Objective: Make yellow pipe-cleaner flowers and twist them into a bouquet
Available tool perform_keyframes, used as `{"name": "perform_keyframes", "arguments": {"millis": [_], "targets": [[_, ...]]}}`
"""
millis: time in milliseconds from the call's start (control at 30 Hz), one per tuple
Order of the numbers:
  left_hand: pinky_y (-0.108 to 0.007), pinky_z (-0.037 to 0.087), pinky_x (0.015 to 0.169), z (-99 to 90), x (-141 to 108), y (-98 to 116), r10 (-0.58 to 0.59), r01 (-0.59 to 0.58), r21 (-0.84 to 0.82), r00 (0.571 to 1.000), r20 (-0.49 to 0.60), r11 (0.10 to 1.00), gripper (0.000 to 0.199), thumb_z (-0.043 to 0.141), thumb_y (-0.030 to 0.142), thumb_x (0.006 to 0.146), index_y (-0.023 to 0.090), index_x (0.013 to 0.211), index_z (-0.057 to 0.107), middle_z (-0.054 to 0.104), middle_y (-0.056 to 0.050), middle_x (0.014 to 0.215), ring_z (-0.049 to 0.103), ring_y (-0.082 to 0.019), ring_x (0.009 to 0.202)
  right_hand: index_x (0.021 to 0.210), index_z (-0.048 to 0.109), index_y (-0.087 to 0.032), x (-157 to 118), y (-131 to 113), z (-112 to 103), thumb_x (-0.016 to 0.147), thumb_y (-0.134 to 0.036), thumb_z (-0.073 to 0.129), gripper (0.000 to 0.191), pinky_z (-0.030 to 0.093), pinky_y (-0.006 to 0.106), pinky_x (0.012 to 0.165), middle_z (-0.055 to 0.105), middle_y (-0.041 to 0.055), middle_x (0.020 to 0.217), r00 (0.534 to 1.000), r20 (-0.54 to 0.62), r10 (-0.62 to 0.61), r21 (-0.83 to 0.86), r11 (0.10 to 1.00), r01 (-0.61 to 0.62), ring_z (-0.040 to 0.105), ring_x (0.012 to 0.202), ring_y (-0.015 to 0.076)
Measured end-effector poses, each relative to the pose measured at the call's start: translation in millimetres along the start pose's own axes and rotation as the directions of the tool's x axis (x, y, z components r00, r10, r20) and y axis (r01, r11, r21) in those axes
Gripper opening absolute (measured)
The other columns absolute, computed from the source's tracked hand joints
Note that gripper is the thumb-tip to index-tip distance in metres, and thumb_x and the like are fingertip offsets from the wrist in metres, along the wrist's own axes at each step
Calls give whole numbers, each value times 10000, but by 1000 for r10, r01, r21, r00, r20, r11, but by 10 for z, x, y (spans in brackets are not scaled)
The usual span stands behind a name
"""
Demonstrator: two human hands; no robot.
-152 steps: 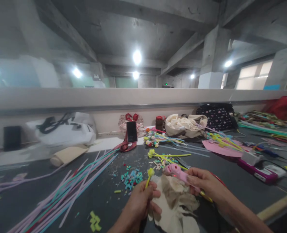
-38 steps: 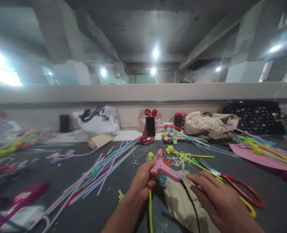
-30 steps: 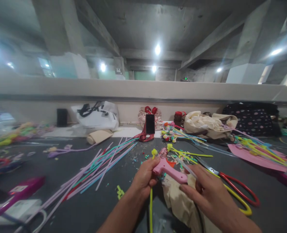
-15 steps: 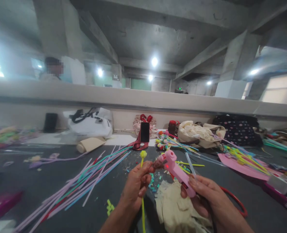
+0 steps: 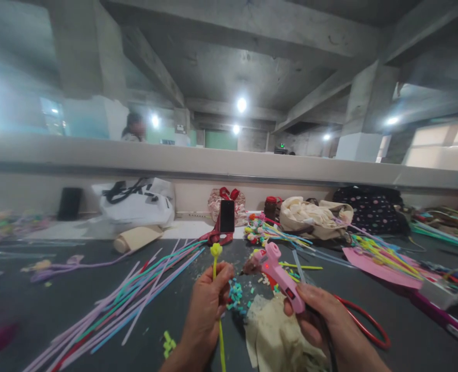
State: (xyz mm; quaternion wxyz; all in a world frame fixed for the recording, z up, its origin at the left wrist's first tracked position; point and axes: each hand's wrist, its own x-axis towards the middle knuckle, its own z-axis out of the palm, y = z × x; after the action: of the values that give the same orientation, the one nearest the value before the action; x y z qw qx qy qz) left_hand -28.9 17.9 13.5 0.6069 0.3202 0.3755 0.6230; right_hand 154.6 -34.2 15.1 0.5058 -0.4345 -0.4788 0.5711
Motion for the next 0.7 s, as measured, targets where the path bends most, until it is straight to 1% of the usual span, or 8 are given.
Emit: {"name": "perform_keyframes", "arguments": {"millis": [167,267,367,433,467,533,600,700], "targets": [[-137,321,388,-39,19,37,163,-158,76,984,-67,985,272,731,248,504,152,727,608,514,72,508,418,-40,411,641,545,-145,-24,6,-45,753,-495,508,369,137,162,333,306,-98,395,998,6,-65,-263,963,64,262,306,33],[-127,269,361,-22,-26,49,171,-164,110,984,-56,980,254,706,241,547,164,768,608,512,78,461,396,-38,383,667,539,-152,-19,18,-69,749,-510,501,369,152,166,329,388,-83,452,994,2,-113,-333,937,107,275,305,29],[-122,176,328,47,-122,-31,81,-83,125,997,22,989,188,656,280,627,155,755,597,477,76,371,298,-19,317,698,553,-142,-3,50,-48,748,-510,507,374,135,168,330,451,-66,483,990,-18,-141,-273,953,131,272,302,17],[-126,163,324,92,-183,-110,-3,-5,80,995,102,997,192,646,322,648,145,680,578,454,70,337,270,-16,302,722,573,-130,1,67,-2,773,-504,479,389,119,168,335,398,-80,383,995,-23,-100,-172,981,94,245,295,23],[-131,154,319,107,-205,-142,-40,39,13,989,140,999,224,632,352,660,148,614,553,415,76,313,250,-17,294,734,580,-123,1,73,27,785,-509,457,408,109,168,335,361,-88,334,997,-24,-68,-121,991,65,226,289,27],[-142,152,307,117,-227,-174,-102,142,-168,970,223,976,317,621,369,665,165,483,459,327,87,277,221,-22,281,749,588,-112,2,88,88,794,-533,426,453,93,167,328,348,-85,290,999,-36,-13,-54,998,11,202,282,30],[-149,158,294,107,-224,-161,-137,243,-327,939,314,913,357,621,334,661,179,438,391,290,90,273,212,-28,273,762,591,-112,8,113,143,786,-552,426,470,103,161,316,383,-72,291,999,-47,4,-25,1000,-6,220,276,33],[-151,150,272,84,-206,-105,-166,347,-421,897,409,838,315,615,287,658,185,455,398,297,88,274,226,-38,258,768,586,-120,24,156,202,769,-560,449,461,128,150,296,399,-69,276,1000,-23,20,9,1000,-20,245,253,35]]}}
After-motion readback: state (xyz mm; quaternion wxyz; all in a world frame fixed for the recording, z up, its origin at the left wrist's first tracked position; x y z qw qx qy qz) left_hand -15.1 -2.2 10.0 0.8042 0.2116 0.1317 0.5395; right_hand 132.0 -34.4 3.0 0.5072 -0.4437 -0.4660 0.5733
